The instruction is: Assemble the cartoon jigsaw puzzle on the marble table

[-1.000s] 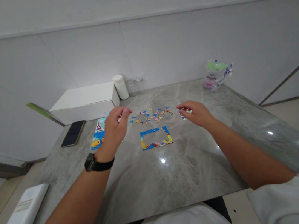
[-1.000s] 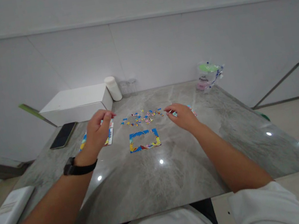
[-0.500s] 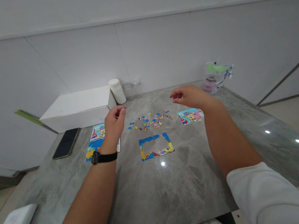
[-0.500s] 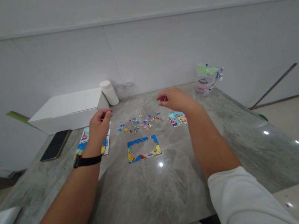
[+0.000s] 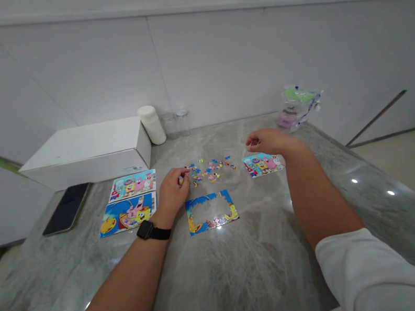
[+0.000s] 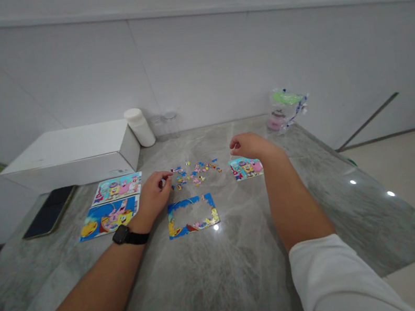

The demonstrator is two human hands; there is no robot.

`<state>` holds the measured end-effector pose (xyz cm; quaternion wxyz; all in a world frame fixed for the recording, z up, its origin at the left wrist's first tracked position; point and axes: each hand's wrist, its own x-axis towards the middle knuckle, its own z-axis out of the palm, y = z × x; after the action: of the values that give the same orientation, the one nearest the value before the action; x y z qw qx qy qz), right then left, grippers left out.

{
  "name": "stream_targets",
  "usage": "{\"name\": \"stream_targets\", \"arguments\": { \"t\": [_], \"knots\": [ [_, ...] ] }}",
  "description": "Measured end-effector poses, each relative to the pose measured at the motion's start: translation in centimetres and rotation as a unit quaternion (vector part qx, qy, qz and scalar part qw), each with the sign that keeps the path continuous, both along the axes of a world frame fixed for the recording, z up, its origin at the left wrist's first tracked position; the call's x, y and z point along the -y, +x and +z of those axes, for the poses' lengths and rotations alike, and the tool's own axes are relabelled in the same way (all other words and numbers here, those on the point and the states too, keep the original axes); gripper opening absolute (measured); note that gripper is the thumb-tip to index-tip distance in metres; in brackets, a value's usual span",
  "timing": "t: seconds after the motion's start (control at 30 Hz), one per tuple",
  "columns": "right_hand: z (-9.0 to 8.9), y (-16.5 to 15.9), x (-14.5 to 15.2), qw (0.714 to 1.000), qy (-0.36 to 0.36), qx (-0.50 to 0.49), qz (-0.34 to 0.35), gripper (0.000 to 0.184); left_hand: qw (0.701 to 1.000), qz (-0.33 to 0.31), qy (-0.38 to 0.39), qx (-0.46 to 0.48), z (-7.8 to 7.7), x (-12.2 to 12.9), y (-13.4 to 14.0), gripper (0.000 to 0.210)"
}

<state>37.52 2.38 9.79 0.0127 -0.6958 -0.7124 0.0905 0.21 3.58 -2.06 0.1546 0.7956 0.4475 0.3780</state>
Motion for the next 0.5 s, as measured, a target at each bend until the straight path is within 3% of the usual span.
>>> {"name": "stream_targets", "arguments": {
  "t": [0.23,0.5],
  "knots": [
    [-3.4,-2.2,-1.7,0.998,-0.035,0.043,0.037,0.036,1.0,-0.001,0.007,-0.005,-0.6,-1.0,-0.5,0.025],
    [-8.3,-5.0,-3.1,0.998,0.032,0.048,0.031,0.042,1.0,-0.003,0.008,-0.007,-0.7,-1.2,-0.6,0.025]
  ]
}}
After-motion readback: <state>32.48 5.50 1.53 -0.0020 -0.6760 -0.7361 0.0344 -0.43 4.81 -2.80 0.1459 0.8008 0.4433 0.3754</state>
